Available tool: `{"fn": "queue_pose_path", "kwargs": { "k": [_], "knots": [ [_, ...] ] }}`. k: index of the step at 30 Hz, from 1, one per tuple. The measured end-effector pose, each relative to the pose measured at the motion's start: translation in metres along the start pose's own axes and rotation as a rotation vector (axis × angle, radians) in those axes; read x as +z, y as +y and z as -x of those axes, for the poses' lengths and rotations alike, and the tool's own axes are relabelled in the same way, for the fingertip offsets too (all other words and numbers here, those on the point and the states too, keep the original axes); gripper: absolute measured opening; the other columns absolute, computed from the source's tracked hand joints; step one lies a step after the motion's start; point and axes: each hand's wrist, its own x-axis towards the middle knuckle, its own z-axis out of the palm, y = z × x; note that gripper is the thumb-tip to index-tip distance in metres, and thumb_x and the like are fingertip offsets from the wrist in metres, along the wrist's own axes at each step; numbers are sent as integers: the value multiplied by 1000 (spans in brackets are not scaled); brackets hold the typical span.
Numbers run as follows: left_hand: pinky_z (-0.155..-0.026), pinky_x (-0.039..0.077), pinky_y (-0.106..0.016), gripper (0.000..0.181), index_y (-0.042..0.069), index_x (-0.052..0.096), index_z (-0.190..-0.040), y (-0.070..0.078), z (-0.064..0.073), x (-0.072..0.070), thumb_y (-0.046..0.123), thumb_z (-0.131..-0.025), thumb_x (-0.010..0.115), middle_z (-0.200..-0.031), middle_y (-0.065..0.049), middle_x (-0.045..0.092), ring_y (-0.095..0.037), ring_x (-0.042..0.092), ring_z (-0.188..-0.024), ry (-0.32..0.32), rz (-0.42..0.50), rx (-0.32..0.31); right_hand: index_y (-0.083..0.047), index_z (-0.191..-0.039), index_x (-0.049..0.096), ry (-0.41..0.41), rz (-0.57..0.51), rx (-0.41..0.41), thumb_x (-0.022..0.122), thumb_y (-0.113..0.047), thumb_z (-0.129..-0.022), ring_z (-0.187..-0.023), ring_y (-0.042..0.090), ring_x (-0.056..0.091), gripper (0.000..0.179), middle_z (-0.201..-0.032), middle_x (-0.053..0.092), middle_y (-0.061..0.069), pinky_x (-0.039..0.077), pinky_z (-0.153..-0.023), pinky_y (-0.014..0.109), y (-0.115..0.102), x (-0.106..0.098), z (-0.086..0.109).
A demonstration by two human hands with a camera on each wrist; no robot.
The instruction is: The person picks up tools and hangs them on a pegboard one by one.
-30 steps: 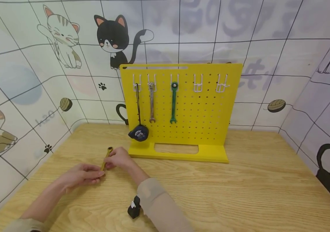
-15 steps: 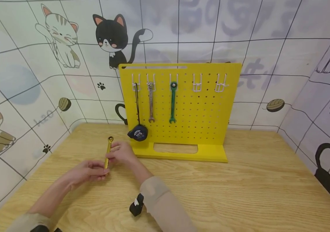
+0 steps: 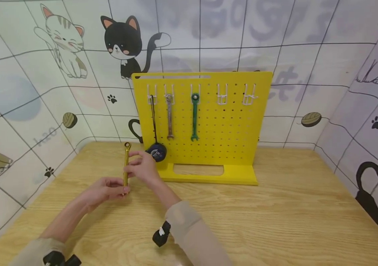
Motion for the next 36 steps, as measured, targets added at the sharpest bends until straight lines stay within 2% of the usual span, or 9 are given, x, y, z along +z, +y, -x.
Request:
{"fn": "queue_pose_path", "kwargs": {
  "k": [4,8,11,14,21,26,29,36],
  "knots": [
    [-89,57,-36,22,-4,67,-105,5,-7,6,15,-95,73,-94,-7,71,-22,68,-92,26,-43,41,-1,-124,63,10,20,-58,74,8,-87,-72,28,72,39,-90,72,19,59,-77,54,-8,-8,4],
    [-90,57,-38,23,-3,67,-102,10,-12,12,17,-94,74,-93,-8,72,-21,69,-91,53,-82,62,-2,-125,64,20,32,-108,74,7,-87,-78,32,72,40,-92,70,20,61,-74,48,-12,-15,6],
    [-89,56,-38,24,-3,68,-102,14,-16,16,19,-93,75,-92,-9,72,-22,69,-90,86,-114,68,-2,-126,64,35,42,-146,74,6,-87,-78,29,71,41,-91,69,20,62,-73,43,-14,-20,7],
    [-89,56,-40,25,-3,69,-102,17,-21,20,20,-93,75,-92,-9,73,-25,69,-90,109,-136,84,-1,-126,64,47,42,-173,74,7,-87,-76,25,69,41,-93,68,21,61,-75,44,-19,-25,10],
    [-87,57,-44,21,-1,71,-99,25,-36,35,17,-92,76,-89,-8,73,-24,70,-86,113,-119,136,0,-127,63,75,72,-211,74,5,-88,-77,20,69,41,-95,69,18,61,-75,42,-24,-42,13],
    [-90,56,-48,21,0,72,-99,33,-42,45,19,-92,77,-93,-14,74,-38,68,-94,103,-120,143,2,-129,62,100,97,-253,74,4,-89,-82,30,71,42,-96,69,22,61,-74,43,-30,-54,18],
    [-92,54,-52,21,1,72,-99,37,-47,52,20,-91,77,-94,-15,74,-42,67,-97,109,-103,140,-1,-129,63,120,125,-258,74,2,-89,-82,30,71,41,-97,70,21,61,-75,43,-34,-61,20],
    [-91,56,-49,21,-4,69,-100,44,-61,67,11,-90,78,-89,-8,72,-26,72,-87,121,-5,156,-2,-129,63,158,142,-272,74,2,-89,-77,21,70,42,-96,70,16,61,-76,44,-43,-78,25]
  ]
}}
